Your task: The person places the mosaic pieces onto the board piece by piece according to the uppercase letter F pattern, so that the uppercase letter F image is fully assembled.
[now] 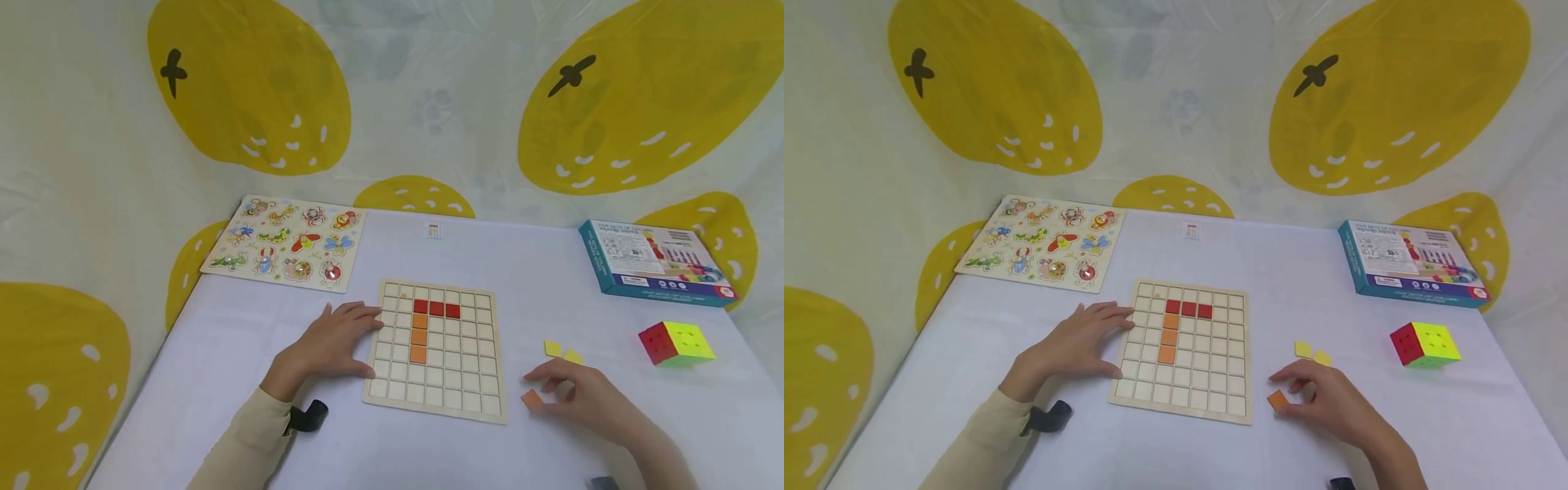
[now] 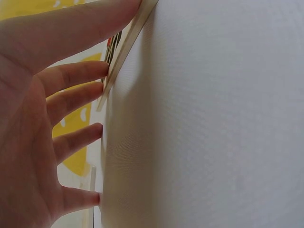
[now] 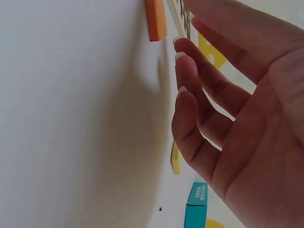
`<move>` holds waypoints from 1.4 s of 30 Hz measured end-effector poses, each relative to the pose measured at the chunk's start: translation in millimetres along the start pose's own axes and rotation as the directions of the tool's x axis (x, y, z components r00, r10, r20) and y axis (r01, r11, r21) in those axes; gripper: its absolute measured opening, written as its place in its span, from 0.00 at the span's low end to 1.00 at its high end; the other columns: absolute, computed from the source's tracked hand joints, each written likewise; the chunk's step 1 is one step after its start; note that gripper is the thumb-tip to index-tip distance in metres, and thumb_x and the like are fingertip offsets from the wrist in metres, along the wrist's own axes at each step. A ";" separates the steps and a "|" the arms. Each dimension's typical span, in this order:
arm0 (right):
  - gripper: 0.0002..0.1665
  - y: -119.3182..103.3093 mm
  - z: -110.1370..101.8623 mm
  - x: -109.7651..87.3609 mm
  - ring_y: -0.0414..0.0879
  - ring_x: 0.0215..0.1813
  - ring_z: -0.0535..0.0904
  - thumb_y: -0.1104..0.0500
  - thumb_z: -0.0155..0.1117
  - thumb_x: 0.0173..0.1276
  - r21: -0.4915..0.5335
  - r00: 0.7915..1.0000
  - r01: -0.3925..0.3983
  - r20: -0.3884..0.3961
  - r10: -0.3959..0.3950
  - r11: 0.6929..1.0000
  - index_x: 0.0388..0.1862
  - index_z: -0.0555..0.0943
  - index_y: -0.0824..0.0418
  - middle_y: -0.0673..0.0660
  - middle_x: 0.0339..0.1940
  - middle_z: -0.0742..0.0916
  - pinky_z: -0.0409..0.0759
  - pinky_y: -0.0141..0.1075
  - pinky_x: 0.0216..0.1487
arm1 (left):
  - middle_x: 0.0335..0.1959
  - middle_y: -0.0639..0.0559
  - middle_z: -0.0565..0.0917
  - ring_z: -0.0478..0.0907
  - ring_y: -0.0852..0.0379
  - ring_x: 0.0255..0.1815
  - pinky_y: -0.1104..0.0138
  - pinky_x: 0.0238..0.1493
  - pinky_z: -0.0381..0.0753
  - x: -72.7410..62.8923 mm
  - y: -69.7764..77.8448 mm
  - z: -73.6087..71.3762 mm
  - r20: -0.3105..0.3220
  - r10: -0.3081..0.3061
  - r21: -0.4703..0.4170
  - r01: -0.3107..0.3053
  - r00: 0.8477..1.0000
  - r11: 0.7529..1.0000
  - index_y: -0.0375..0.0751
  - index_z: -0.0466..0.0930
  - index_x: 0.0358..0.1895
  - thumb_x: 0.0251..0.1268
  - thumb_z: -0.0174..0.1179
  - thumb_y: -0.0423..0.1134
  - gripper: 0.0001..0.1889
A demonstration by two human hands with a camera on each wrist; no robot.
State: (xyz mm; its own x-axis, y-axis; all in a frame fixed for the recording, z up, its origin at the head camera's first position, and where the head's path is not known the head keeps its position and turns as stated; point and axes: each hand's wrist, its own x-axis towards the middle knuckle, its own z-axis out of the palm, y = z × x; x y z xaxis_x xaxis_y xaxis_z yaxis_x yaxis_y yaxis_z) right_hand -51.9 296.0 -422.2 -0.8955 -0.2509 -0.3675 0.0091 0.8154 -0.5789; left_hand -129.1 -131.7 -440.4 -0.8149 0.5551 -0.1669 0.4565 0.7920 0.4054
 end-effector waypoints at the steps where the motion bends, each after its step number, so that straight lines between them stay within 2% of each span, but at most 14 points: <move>1: 0.25 1.8 0.8 -0.4 0.32 0.44 0.76 0.47 0.80 0.56 0.009 1.000 0.012 0.013 -0.012 1.000 0.53 0.86 0.46 0.47 0.49 0.88 0.80 0.24 0.40 | 0.79 0.59 0.69 0.59 0.46 0.83 0.27 0.76 0.54 0.1 -0.1 -0.2 0.000 0.000 0.000 0.000 1.000 1.000 0.54 0.76 0.69 0.46 0.78 0.61 0.43; 3: 0.25 4.4 2.7 -0.4 0.32 0.44 0.76 0.48 0.80 0.55 0.018 0.999 0.026 0.027 -0.026 1.000 0.53 0.86 0.46 0.48 0.51 0.87 0.80 0.24 0.39 | 0.79 0.58 0.69 0.59 0.46 0.83 0.27 0.76 0.54 0.3 -0.3 -0.4 0.001 0.000 -0.003 0.000 1.000 1.000 0.54 0.76 0.69 0.46 0.78 0.61 0.43; 7: 0.22 7.1 6.0 1.9 0.35 0.45 0.77 0.50 0.81 0.55 0.009 0.999 0.003 0.032 -0.003 1.000 0.50 0.87 0.43 0.48 0.50 0.86 0.80 0.24 0.39 | 0.79 0.58 0.69 0.59 0.46 0.83 0.27 0.76 0.53 0.9 -0.7 -0.1 0.001 -0.001 -0.013 0.001 1.000 1.000 0.54 0.76 0.69 0.46 0.78 0.61 0.43; 12: 0.17 7.4 7.3 5.9 0.38 0.46 0.78 0.56 0.80 0.57 -0.013 1.000 -0.008 0.014 0.008 1.000 0.45 0.89 0.43 0.48 0.47 0.86 0.81 0.23 0.40 | 0.79 0.59 0.69 0.59 0.46 0.83 0.27 0.76 0.53 1.4 -0.9 -0.3 0.004 -0.004 -0.011 0.004 1.000 1.000 0.55 0.76 0.69 0.46 0.78 0.61 0.43; 16: 0.16 7.0 8.6 6.8 0.36 0.43 0.78 0.58 0.80 0.56 -0.032 1.000 0.010 -0.015 -0.010 0.999 0.43 0.87 0.44 0.46 0.44 0.86 0.81 0.22 0.42 | 0.79 0.59 0.68 0.59 0.47 0.83 0.28 0.76 0.53 1.9 -0.8 -0.4 0.005 -0.008 -0.004 0.008 1.000 1.000 0.55 0.76 0.69 0.46 0.78 0.61 0.43; 19: 0.17 7.5 8.1 8.4 0.36 0.43 0.78 0.59 0.79 0.56 -0.046 0.999 0.019 -0.029 -0.021 0.999 0.43 0.86 0.45 0.45 0.43 0.86 0.81 0.22 0.43 | 0.79 0.60 0.68 0.59 0.47 0.83 0.28 0.76 0.53 2.3 -1.2 0.2 0.004 -0.009 -0.001 0.009 1.000 1.000 0.56 0.76 0.69 0.45 0.78 0.62 0.43; 25: 0.17 2.7 2.6 14.2 0.41 0.47 0.82 0.54 0.77 0.60 -0.033 0.998 -0.035 -0.047 0.034 0.999 0.48 0.87 0.48 0.46 0.45 0.89 0.80 0.22 0.42 | 0.79 0.60 0.68 0.59 0.48 0.83 0.28 0.77 0.53 2.3 -1.8 1.4 0.006 -0.014 -0.001 0.014 1.000 1.000 0.56 0.76 0.69 0.45 0.78 0.62 0.43; 30: 0.15 -5.3 -1.1 22.5 0.40 0.46 0.85 0.54 0.78 0.60 0.010 0.991 0.049 -0.125 -0.048 0.999 0.46 0.86 0.51 0.50 0.47 0.91 0.82 0.20 0.44 | 0.79 0.60 0.67 0.58 0.48 0.83 0.28 0.77 0.52 2.0 -1.5 1.4 0.011 -0.025 0.001 0.025 1.000 1.000 0.56 0.76 0.69 0.45 0.78 0.62 0.44; 34: 0.13 -14.4 -4.9 33.0 0.33 0.41 0.85 0.56 0.79 0.59 -0.003 0.968 0.150 -0.205 -0.148 0.989 0.43 0.87 0.50 0.50 0.45 0.91 0.83 0.21 0.43 | 0.79 0.60 0.68 0.59 0.48 0.83 0.28 0.77 0.52 2.0 -1.0 1.0 0.011 -0.025 0.000 0.025 1.000 1.000 0.56 0.76 0.69 0.45 0.78 0.61 0.43; 37: 0.12 -22.0 -7.6 42.1 0.30 0.41 0.83 0.57 0.79 0.58 -0.023 0.951 0.201 -0.233 -0.201 0.979 0.42 0.89 0.49 0.50 0.44 0.91 0.84 0.21 0.43 | 0.79 0.60 0.68 0.59 0.48 0.83 0.28 0.77 0.52 1.7 -0.5 0.4 0.011 -0.024 -0.005 0.025 1.000 1.000 0.56 0.76 0.69 0.45 0.78 0.61 0.43; 39: 0.12 -27.3 -8.7 48.0 0.32 0.43 0.84 0.58 0.79 0.58 -0.031 0.944 0.223 -0.241 -0.224 0.974 0.41 0.90 0.50 0.50 0.44 0.91 0.84 0.21 0.43 | 0.79 0.60 0.68 0.59 0.48 0.83 0.29 0.77 0.52 1.6 -0.4 0.2 0.012 -0.024 -0.007 0.024 1.000 1.000 0.56 0.76 0.69 0.46 0.78 0.61 0.43; 42: 0.13 -35.3 -9.0 56.0 0.39 0.46 0.85 0.61 0.79 0.58 -0.023 0.937 0.258 -0.239 -0.256 0.966 0.42 0.91 0.51 0.51 0.46 0.90 0.84 0.21 0.44 | 0.79 0.60 0.68 0.59 0.48 0.83 0.29 0.77 0.52 1.9 -0.7 0.5 0.013 -0.022 -0.002 0.022 1.000 1.000 0.56 0.76 0.69 0.46 0.78 0.61 0.43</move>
State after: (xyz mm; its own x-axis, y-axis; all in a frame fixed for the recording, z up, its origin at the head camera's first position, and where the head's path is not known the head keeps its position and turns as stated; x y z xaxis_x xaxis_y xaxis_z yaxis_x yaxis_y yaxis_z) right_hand -106.4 257.8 -415.9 -0.9475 -0.3191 -0.0223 -0.2325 0.7348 -0.6372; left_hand -130.8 -131.1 -441.4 -0.8197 0.5412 -0.1876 0.4380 0.8033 0.4036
